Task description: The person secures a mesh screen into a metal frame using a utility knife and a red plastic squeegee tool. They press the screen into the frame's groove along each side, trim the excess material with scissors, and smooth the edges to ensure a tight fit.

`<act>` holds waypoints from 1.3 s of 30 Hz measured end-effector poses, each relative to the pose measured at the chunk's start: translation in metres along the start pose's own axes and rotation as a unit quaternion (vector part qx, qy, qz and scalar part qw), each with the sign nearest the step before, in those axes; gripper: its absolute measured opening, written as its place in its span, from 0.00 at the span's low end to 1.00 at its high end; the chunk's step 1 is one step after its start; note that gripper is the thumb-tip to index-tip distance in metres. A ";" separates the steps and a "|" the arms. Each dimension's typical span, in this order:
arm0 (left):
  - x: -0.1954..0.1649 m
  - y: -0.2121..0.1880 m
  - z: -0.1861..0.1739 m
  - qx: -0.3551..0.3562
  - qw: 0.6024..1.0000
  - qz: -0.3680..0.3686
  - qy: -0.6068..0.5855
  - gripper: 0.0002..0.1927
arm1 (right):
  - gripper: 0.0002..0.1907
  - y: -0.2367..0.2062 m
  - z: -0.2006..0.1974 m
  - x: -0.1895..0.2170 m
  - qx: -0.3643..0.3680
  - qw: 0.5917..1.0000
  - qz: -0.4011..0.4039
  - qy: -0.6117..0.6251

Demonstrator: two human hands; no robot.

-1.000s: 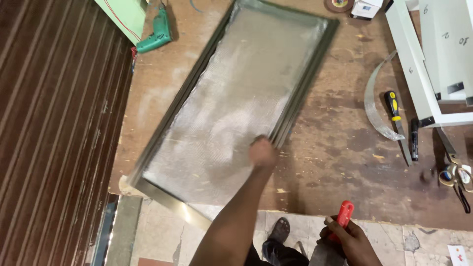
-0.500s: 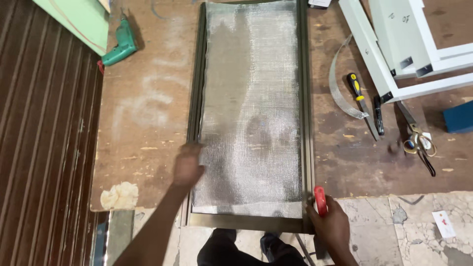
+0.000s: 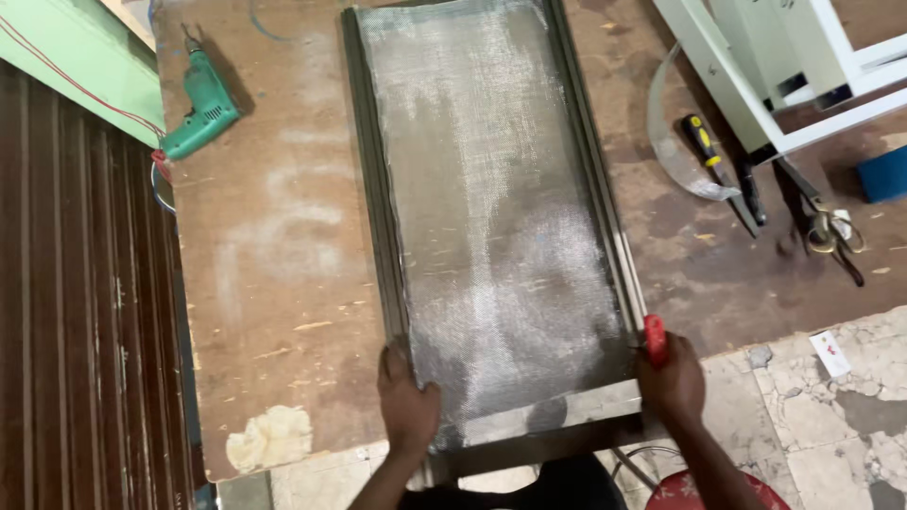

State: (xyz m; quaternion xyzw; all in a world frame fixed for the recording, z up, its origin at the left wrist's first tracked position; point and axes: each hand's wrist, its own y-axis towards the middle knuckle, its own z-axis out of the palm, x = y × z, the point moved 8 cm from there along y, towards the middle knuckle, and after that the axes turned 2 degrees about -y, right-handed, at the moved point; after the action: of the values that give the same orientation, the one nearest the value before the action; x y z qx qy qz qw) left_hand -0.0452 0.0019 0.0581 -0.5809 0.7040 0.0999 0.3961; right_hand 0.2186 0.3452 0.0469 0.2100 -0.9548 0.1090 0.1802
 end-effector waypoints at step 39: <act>-0.070 0.112 0.167 0.362 0.640 0.563 0.378 0.21 | 0.11 0.009 0.133 0.098 0.235 0.795 0.170 0.533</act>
State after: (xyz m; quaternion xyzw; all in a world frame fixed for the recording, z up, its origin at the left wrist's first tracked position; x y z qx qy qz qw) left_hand -0.0716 0.1881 -0.0420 0.1305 0.9631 -0.1876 0.1418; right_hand 0.0916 0.2801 -0.0372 -0.0108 -0.6728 0.4538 0.5842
